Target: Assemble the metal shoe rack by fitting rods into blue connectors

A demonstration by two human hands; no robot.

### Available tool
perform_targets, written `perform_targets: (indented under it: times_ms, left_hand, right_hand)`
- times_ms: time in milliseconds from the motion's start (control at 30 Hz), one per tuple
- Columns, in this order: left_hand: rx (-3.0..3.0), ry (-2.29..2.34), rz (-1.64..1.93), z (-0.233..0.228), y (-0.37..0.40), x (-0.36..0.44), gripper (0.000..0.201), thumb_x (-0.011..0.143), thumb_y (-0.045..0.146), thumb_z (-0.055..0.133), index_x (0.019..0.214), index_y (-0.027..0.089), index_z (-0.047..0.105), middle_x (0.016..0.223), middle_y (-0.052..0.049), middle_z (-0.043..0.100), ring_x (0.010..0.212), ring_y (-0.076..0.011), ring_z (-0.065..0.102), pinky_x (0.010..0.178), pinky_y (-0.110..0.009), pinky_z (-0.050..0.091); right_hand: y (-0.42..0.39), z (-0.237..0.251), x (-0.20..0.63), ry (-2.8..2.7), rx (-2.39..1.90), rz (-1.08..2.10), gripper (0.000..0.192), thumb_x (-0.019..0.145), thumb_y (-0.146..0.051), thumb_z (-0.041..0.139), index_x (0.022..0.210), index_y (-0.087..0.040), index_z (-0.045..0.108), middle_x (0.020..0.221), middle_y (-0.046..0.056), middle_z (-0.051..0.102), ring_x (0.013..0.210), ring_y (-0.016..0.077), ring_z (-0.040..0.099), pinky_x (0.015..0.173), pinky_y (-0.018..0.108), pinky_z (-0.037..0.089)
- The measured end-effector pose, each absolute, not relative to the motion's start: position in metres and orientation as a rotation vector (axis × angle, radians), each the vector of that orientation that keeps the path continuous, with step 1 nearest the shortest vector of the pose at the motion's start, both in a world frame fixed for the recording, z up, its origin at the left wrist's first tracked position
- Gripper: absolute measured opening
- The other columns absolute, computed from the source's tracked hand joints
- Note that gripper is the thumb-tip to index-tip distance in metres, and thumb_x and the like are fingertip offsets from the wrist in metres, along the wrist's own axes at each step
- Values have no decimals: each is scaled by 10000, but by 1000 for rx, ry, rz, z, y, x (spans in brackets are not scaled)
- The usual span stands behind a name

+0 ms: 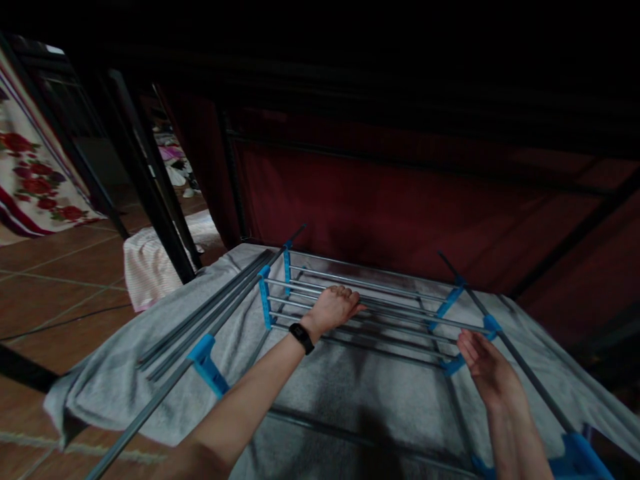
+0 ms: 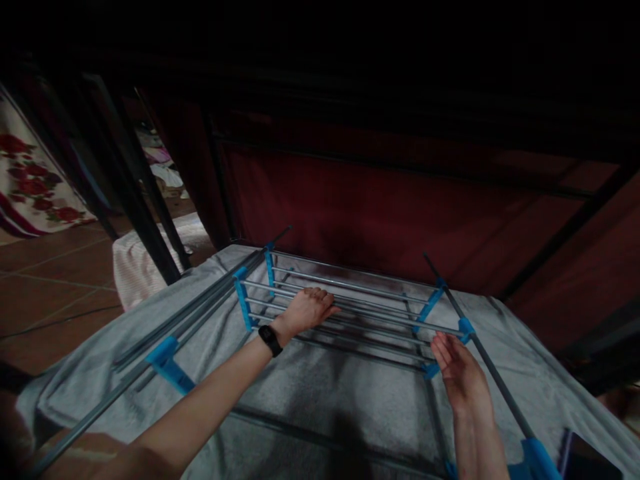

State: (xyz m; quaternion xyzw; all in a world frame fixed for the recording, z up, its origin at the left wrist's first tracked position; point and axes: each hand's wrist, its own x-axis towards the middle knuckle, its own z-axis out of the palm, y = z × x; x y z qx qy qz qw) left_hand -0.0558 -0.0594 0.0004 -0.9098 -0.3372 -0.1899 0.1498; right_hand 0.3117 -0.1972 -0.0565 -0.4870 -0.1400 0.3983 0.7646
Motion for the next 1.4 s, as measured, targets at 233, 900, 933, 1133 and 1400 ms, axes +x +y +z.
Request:
perform_targets:
  times_ms: [233,900,933,1133,1400]
  left_hand:
    - [-2606,-976,-519,1,-58,-55,376,1060,500,469,988,174,640,893,-92,725,885,-244,695,756,-344,458]
    - [-2637,-1040,-575,4,-51,-57,430,1062,479,375,961,197,683,870,-101,742,844,-257,703,765,-354,490]
    - [-2630,-1032,-580,4,-51,-57,431,1063,481,374,951,198,679,862,-101,737,846,-257,699,770,-354,487]
    - [-2594,-934,-599,5,-52,-60,412,1071,466,382,954,200,675,864,-91,712,846,-262,663,783,-369,462]
    - [-2278,-1041,-1036,-8,-68,-101,336,1045,358,451,1281,196,628,1219,-156,699,1098,-314,637,967,-464,452]
  right_hand:
    - [-183,-51,321,-202,-1053,889,121,927,-223,638,815,-214,684,885,60,748,846,157,749,773,256,656]
    - [-159,-50,287,-242,-913,784,187,824,-321,850,903,-250,696,817,-30,747,833,130,732,821,262,634]
    - [-160,-49,287,-241,-905,788,187,828,-319,848,902,-244,693,820,-27,749,828,129,734,815,257,633]
    - [-173,-46,275,-269,-879,871,213,859,-362,816,909,-209,675,940,46,782,905,168,755,842,285,638]
    - [-208,-73,275,-372,-1186,551,341,666,-386,812,946,-214,724,917,33,754,836,182,694,741,298,601]
